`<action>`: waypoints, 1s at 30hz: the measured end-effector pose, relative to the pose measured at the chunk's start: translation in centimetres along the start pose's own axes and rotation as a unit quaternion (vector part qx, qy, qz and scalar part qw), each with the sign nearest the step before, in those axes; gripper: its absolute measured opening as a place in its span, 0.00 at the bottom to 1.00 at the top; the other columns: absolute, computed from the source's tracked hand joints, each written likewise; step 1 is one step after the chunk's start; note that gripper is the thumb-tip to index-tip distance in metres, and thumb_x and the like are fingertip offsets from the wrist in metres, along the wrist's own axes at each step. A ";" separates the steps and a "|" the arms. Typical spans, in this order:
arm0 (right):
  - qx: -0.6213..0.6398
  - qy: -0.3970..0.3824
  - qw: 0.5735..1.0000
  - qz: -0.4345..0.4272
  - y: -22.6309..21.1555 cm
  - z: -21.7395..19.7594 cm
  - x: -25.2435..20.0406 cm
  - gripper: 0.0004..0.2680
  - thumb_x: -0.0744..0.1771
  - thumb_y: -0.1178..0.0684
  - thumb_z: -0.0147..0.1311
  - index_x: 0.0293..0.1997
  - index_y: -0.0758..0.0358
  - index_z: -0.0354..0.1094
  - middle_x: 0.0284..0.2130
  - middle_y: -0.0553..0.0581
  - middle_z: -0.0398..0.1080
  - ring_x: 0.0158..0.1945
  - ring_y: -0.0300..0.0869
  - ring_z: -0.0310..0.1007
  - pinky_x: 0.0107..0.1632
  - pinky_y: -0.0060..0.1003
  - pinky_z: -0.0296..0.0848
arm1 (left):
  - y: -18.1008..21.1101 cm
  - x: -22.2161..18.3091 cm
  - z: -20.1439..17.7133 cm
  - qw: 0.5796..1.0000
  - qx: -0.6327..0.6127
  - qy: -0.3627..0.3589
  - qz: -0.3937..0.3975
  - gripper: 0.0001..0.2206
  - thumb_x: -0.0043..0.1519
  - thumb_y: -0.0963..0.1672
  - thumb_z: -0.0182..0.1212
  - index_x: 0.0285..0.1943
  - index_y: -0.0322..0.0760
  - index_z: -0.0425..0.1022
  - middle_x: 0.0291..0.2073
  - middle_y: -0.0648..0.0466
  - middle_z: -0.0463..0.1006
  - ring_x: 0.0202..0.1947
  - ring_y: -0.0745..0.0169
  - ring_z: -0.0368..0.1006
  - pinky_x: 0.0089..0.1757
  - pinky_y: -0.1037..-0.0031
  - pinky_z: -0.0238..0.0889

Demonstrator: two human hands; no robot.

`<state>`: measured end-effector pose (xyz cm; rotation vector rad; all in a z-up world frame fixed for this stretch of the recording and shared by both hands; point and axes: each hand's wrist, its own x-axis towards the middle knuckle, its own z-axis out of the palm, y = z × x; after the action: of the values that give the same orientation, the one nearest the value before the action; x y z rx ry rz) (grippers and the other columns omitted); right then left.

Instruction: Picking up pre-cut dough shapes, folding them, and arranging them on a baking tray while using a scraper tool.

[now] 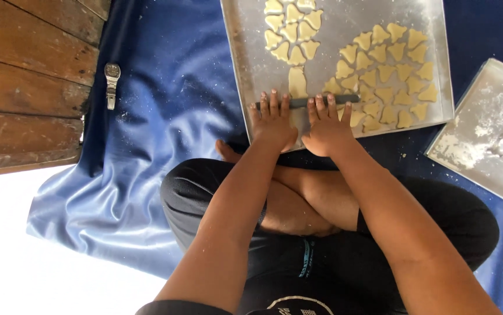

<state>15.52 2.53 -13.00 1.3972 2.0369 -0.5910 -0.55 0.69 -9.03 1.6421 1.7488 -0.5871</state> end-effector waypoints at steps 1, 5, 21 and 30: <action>-0.001 -0.001 1.000 -0.002 -0.2 -0.3 -0.1 0.32 0.69 0.40 0.36 0.81 0.55 0.21 0.78 0.56 0.14 0.79 0.55 0.08 0.73 0.67 0.11 | 0.1 -0.1 -0.1 1.000 -0.001 -0.001 -0.002 0.38 0.69 0.54 0.38 0.83 0.44 0.23 0.81 0.46 0.20 0.79 0.39 0.16 0.69 0.41 0.10; 0.024 0.014 1.000 0.015 -0.9 -1.3 -0.5 0.29 0.70 0.42 0.31 0.81 0.56 0.22 0.78 0.56 0.14 0.78 0.55 0.06 0.72 0.66 0.08 | 0.4 0.2 -0.5 0.999 -0.048 0.019 0.001 0.37 0.70 0.54 0.38 0.83 0.42 0.22 0.80 0.45 0.16 0.78 0.37 0.13 0.69 0.41 0.09; 0.083 0.167 0.980 -0.074 1.3 -6.2 8.4 0.30 0.71 0.37 0.29 0.80 0.66 0.29 0.77 0.68 0.19 0.73 0.65 0.04 0.66 0.76 0.15 | -0.9 8.7 -5.5 0.989 -0.027 0.143 -0.008 0.37 0.73 0.56 0.40 0.84 0.46 0.21 0.79 0.38 0.16 0.74 0.27 0.08 0.65 0.31 0.09; 0.074 0.189 0.972 -0.116 2.1 -6.3 9.9 0.33 0.67 0.44 0.38 0.81 0.68 0.31 0.76 0.70 0.18 0.71 0.60 -0.02 0.65 0.75 0.11 | -1.5 10.3 -5.4 0.983 0.006 0.184 0.013 0.38 0.74 0.56 0.42 0.85 0.44 0.24 0.78 0.37 0.16 0.76 0.27 0.10 0.65 0.31 0.10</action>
<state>13.41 14.06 -15.26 1.4559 2.5300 -0.6208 -2.83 11.52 -12.94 1.8691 1.9806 -0.2930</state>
